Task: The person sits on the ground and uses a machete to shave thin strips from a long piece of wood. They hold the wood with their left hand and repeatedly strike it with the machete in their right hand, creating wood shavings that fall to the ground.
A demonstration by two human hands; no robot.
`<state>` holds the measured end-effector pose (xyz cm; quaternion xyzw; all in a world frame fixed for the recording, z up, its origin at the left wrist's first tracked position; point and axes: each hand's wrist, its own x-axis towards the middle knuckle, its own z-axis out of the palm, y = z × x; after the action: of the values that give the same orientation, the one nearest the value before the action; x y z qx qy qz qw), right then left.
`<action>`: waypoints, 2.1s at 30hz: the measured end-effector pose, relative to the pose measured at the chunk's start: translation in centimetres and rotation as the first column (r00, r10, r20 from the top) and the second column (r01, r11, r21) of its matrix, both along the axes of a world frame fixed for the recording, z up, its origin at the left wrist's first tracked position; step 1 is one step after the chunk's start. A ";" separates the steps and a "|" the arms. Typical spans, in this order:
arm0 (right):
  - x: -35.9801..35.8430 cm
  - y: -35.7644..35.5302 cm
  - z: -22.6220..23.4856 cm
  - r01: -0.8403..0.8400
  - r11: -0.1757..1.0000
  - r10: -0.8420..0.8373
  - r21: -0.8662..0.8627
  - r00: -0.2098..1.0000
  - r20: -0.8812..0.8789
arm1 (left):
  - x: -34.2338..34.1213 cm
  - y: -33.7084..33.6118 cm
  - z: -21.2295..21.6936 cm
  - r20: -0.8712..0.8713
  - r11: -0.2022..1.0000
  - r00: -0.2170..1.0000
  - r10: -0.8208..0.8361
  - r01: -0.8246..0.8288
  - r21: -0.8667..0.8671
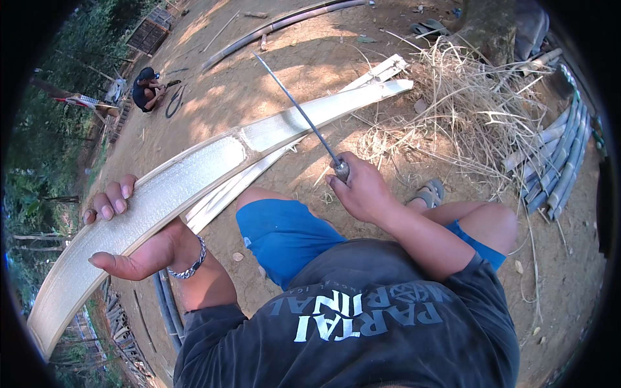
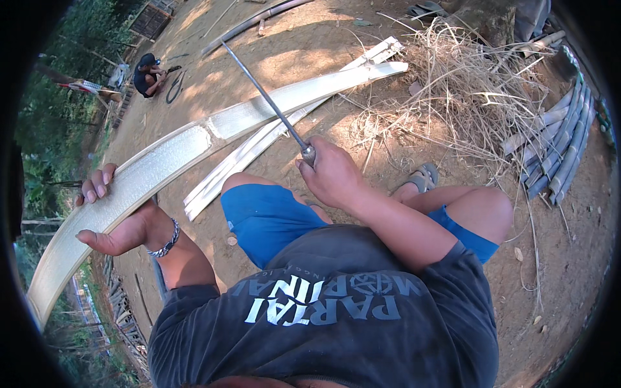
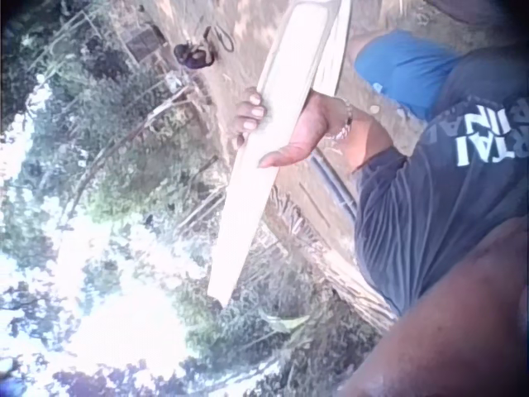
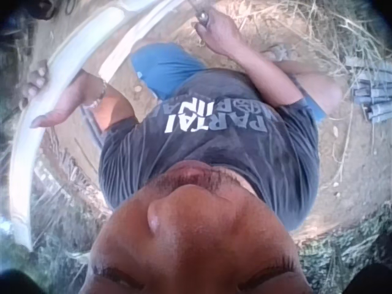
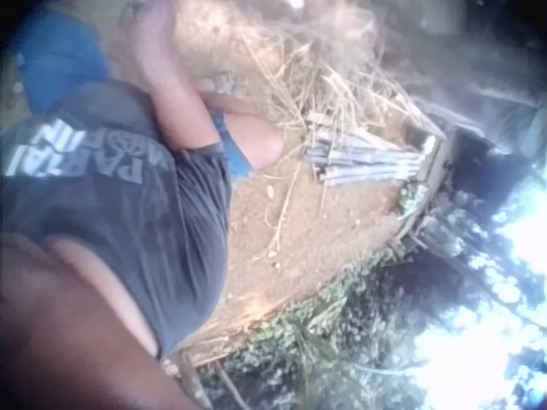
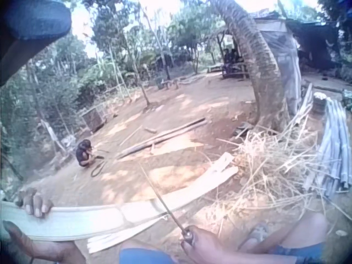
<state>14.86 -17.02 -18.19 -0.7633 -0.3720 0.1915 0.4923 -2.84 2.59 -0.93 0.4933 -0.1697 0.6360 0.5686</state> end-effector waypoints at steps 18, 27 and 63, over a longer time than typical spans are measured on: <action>3.5 -4.4 -5.8 0.165 0.954 -0.191 -0.250 0.978 -0.084 | -0.8 -4.5 -0.6 0.003 0.990 1.000 0.004 -0.004 0.138; -1.2 -2.6 -1.0 -0.064 0.998 0.067 -0.023 0.990 0.121 | 2.3 -4.6 -5.1 0.061 0.787 0.791 0.609 -0.612 0.076; 13.0 1.4 -12.7 0.131 0.939 -0.153 -0.317 0.987 -0.045 | 5.4 -1.5 4.3 -0.134 1.000 0.991 0.022 -0.019 0.020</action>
<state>27.91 -15.57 -30.85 -0.8494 -0.2637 0.2385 0.3899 2.59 1.09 3.38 0.5419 -0.1317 0.6056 0.5677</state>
